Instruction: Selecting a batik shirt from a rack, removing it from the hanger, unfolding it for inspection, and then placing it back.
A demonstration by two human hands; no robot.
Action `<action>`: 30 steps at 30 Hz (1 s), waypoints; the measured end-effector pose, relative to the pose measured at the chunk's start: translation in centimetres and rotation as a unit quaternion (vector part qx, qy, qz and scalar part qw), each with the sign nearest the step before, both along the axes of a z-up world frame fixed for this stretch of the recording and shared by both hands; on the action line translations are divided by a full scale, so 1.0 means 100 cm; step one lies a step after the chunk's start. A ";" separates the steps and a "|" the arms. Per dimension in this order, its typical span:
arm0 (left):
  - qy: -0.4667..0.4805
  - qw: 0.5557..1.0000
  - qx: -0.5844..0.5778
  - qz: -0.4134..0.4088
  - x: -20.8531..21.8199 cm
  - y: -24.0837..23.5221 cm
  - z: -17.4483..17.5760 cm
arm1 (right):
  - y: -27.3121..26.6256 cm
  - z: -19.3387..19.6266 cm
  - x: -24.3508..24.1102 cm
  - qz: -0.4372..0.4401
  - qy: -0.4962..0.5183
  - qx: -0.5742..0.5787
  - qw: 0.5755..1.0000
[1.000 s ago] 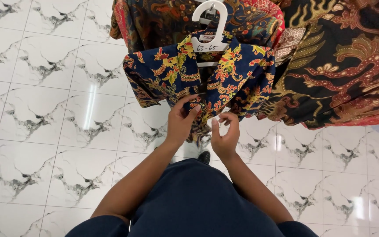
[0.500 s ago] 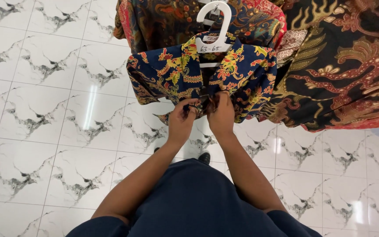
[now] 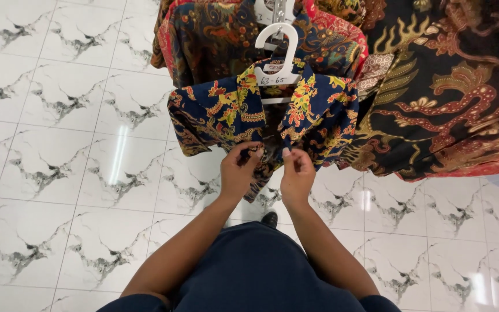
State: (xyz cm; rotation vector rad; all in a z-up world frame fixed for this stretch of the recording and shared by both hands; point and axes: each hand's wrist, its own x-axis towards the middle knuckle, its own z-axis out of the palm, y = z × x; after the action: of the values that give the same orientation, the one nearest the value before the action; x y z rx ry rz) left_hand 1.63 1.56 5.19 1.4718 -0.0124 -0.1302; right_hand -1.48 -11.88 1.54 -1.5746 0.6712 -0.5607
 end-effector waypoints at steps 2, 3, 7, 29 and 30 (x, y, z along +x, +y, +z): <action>0.002 1.000 -0.006 0.000 0.000 -0.001 0.004 | 0.002 0.006 -0.002 0.001 -0.004 -0.008 1.000; 0.016 1.000 -0.007 -0.011 0.000 0.000 0.008 | 0.003 0.011 -0.002 0.007 -0.012 -0.014 1.000; 0.037 0.999 -0.001 -0.020 -0.001 -0.002 0.010 | 0.009 0.021 -0.002 0.011 -0.014 -0.039 0.999; 0.002 0.995 0.078 -0.063 0.007 -0.002 -0.001 | 0.012 0.029 -0.001 0.094 -0.126 -0.210 0.965; -0.001 0.995 0.075 -0.059 0.007 -0.003 0.000 | 0.012 0.029 0.000 0.096 -0.134 -0.217 0.962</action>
State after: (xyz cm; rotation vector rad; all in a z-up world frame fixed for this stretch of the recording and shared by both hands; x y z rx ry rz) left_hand 2.30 1.24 5.15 1.6224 -0.0930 -0.2283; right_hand -1.45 -10.72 4.46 -1.8990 0.1901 -0.7941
